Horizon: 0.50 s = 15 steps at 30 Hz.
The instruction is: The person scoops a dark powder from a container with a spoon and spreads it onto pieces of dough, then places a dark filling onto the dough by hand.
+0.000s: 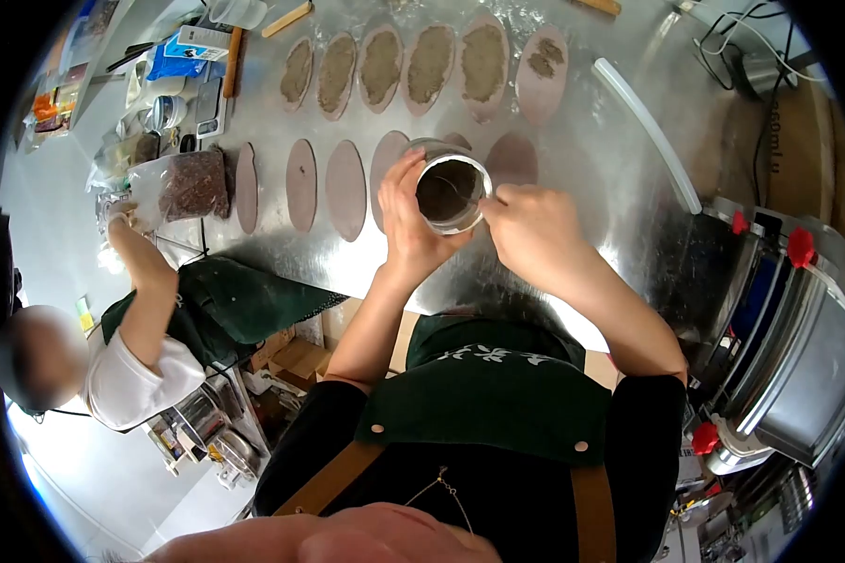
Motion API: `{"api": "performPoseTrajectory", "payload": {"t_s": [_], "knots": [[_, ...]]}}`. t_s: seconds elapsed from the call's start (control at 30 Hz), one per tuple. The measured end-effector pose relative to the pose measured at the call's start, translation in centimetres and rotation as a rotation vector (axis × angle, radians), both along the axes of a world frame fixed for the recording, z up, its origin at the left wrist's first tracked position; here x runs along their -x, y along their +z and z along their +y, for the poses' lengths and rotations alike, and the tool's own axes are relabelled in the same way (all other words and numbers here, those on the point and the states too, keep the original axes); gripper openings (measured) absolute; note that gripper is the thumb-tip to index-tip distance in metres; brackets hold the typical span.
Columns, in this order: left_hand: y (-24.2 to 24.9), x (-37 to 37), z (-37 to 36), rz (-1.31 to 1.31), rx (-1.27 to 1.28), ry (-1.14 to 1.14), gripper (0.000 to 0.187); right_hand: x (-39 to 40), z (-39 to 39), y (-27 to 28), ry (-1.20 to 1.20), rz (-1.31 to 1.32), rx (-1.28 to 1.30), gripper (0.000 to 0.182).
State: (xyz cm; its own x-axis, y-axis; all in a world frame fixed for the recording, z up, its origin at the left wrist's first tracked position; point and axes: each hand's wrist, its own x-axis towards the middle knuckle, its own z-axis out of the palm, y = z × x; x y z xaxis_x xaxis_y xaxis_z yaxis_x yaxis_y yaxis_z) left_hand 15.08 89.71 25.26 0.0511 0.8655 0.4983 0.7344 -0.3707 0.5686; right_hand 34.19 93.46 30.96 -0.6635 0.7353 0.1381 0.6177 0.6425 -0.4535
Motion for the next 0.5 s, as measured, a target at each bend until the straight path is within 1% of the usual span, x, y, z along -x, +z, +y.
{"api": "performPoseTrajectory", "payload": {"t_s": [0.07,0.23,0.3,0.4,0.43,0.5], "knots": [[0.2,-0.2,0.2,0.029,-0.007,0.027,0.091,-0.5,0.4,0.2,-0.036,0.061,0.046,0.012],[-0.4,-0.4,1.1,0.002,-0.002,0.075,0.088,-1.9,0.7,0.3,-0.163,0.236,0.119,0.021],[-0.7,-0.6,1.9,-0.011,-0.043,0.111,0.086,-2.5,0.9,0.5,-0.224,0.312,0.198,0.020],[-1.2,-0.7,2.5,-0.048,-0.027,0.163,0.086,-4.0,1.4,0.8,-0.305,0.460,0.286,0.018],[-1.2,-0.6,2.6,-0.020,-0.014,0.175,0.086,-4.6,1.6,0.9,-0.332,0.517,0.313,0.018],[-1.1,-0.1,2.3,-0.030,0.050,0.182,0.090,-6.1,2.2,0.4,-0.406,0.537,0.295,0.018]]}}
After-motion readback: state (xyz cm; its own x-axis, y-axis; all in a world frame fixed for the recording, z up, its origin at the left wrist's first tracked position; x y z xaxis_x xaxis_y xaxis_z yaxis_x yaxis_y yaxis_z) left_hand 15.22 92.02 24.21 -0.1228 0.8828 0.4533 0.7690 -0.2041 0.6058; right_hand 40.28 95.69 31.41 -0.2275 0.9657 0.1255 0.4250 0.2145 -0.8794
